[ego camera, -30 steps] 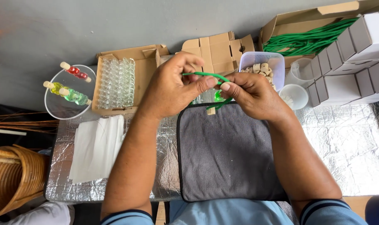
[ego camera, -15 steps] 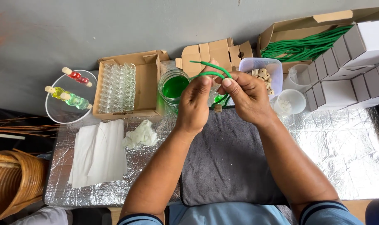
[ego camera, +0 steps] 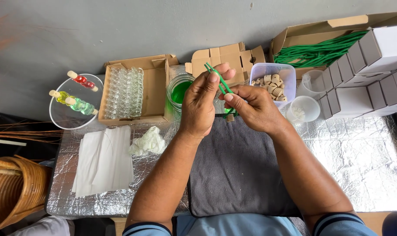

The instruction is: Filling small glass bottles with liquid using a syringe and assembling them with cork stoppers and decorative cords.

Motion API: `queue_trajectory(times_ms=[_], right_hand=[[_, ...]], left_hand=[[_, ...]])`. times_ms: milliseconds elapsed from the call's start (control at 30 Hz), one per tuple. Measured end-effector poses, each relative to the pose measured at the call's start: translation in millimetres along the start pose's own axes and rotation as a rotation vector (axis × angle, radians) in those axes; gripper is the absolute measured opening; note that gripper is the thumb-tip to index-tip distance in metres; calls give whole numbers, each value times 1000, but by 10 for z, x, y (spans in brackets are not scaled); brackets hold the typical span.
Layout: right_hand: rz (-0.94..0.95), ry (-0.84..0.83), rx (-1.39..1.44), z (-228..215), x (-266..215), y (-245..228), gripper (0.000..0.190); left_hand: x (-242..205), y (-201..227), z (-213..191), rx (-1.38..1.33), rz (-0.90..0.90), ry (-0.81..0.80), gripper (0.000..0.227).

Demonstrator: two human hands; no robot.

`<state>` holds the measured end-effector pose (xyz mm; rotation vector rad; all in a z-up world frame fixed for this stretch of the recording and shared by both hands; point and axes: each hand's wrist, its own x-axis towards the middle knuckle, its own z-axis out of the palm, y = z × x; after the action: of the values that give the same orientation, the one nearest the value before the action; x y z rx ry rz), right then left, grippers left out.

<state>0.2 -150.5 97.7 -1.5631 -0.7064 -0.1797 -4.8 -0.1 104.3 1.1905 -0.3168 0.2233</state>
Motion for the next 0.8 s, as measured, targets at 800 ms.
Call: queue_trajectory(times_ms=[800], right_hand=[[-24, 123, 276, -328, -43, 301, 27]], left_hand=[[124, 223, 165, 363, -140, -435, 35]])
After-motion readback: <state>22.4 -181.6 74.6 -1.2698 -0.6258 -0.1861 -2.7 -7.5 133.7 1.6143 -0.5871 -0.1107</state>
